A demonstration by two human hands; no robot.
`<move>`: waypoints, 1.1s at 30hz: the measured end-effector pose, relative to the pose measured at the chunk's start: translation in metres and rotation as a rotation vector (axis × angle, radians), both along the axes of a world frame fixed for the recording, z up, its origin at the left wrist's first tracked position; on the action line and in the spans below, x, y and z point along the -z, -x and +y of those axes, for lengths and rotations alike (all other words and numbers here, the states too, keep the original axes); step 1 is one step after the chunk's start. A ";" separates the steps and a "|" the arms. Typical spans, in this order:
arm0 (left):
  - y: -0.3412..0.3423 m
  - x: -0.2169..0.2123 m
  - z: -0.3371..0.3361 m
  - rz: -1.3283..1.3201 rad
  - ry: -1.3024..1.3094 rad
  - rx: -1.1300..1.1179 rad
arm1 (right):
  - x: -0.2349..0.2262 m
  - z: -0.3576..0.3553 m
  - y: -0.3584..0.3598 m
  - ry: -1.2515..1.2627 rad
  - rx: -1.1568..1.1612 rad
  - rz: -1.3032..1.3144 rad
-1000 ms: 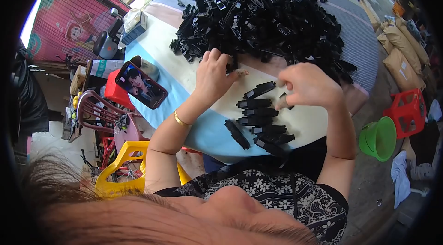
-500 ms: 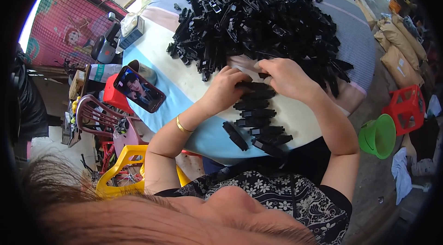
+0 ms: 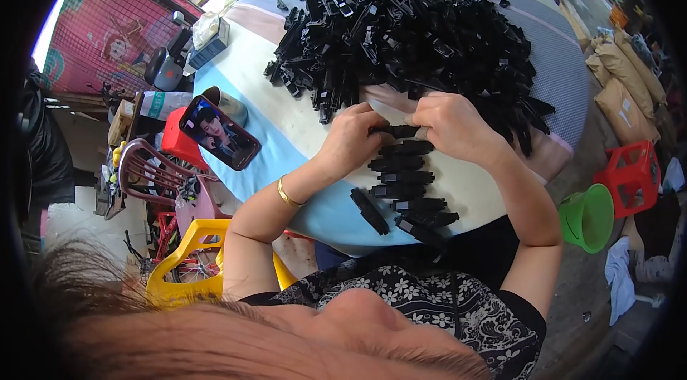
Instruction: Sorting and inspecting small black plastic manufacturing components on a table.
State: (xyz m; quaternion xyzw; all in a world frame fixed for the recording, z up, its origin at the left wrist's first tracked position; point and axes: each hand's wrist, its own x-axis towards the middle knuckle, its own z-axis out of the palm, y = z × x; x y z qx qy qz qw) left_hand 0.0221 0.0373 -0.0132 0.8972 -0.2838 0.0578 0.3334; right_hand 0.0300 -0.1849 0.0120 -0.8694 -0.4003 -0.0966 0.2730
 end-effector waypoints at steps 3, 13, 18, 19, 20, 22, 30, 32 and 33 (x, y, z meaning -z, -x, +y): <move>-0.004 0.003 -0.001 -0.014 0.026 0.007 | 0.008 0.005 -0.003 -0.070 -0.050 -0.021; -0.004 -0.022 0.006 0.162 0.040 0.341 | 0.009 0.011 -0.008 -0.075 -0.002 -0.089; -0.022 -0.019 0.024 -0.354 -0.350 -0.221 | 0.019 0.010 -0.024 0.257 0.256 -0.544; -0.022 -0.017 0.026 -0.371 -0.435 -0.218 | 0.023 0.012 -0.025 0.284 0.238 -0.522; -0.022 -0.014 0.026 -0.373 -0.436 -0.217 | 0.023 0.013 -0.027 0.283 0.240 -0.524; -0.015 -0.017 0.020 -0.418 -0.509 -0.199 | 0.023 0.016 -0.028 0.367 0.233 -0.563; -0.012 -0.010 0.009 -0.400 -0.410 0.069 | 0.005 0.015 -0.003 -0.208 0.100 0.260; -0.012 -0.005 0.010 -0.397 -0.376 0.067 | 0.008 0.019 -0.002 -0.273 0.097 0.325; -0.012 -0.007 0.009 -0.397 -0.341 0.064 | 0.008 0.020 -0.001 -0.262 0.077 0.291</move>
